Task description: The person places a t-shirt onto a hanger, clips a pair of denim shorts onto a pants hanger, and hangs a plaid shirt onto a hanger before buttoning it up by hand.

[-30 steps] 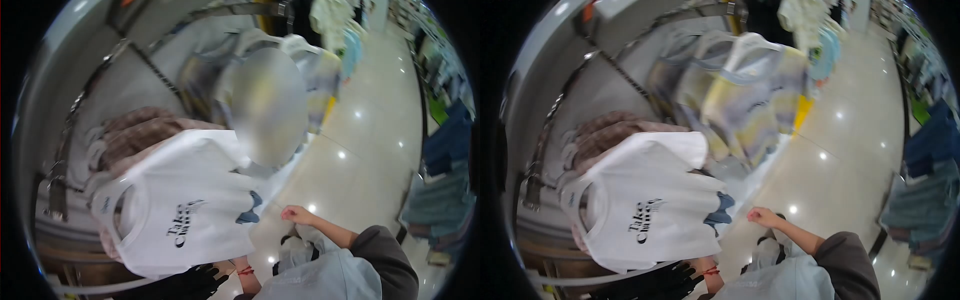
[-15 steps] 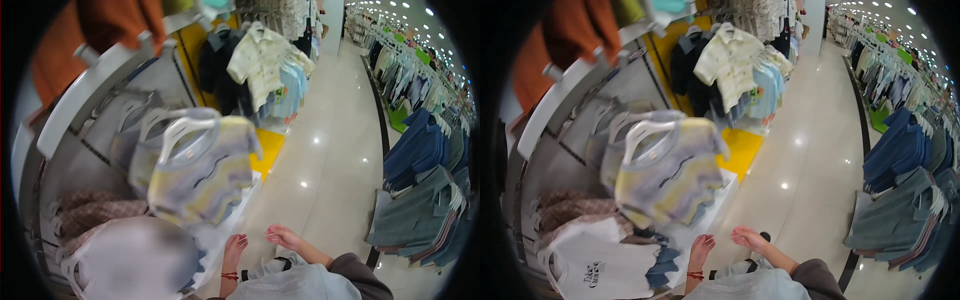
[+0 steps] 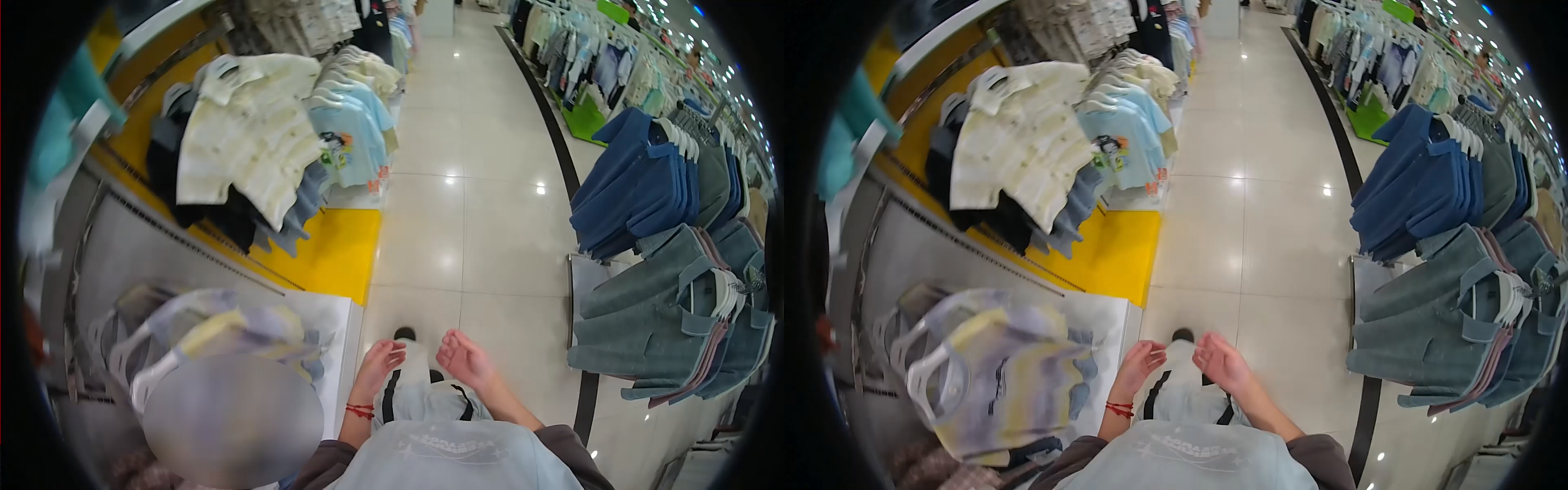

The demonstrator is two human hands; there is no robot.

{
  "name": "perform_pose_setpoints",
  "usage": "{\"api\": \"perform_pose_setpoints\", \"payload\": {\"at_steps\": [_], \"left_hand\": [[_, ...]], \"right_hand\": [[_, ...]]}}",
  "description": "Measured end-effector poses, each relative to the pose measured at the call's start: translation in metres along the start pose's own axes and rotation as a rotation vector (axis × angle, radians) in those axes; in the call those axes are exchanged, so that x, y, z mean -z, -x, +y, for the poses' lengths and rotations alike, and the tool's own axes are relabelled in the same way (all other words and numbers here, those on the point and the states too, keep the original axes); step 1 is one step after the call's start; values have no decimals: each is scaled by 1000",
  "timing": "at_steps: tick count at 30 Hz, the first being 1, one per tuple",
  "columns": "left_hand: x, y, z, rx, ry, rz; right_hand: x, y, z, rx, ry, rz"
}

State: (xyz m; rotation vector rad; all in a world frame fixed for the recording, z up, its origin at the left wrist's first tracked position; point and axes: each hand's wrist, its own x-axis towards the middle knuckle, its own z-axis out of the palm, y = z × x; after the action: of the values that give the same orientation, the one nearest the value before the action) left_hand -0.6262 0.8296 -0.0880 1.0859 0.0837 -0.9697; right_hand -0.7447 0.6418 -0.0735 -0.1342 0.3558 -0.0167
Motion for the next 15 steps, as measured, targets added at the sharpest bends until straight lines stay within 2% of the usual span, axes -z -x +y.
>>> {"api": "perform_pose_setpoints", "payload": {"at_steps": [4, 8, 12, 15], "left_hand": [[5, -60, 4, 105, 47, 49], [20, -130, 27, 85, -70, 185], [34, -213, 77, 26, -45, 327], [13, -299, 135, -79, -91, 315]], "right_hand": [[21, -32, -4, -130, -66, 185], [30, -105, -46, -295, -20, 361], [11, -204, -123, -302, 31, 341], [-10, -276, -194, -251, -2, 168]]}}
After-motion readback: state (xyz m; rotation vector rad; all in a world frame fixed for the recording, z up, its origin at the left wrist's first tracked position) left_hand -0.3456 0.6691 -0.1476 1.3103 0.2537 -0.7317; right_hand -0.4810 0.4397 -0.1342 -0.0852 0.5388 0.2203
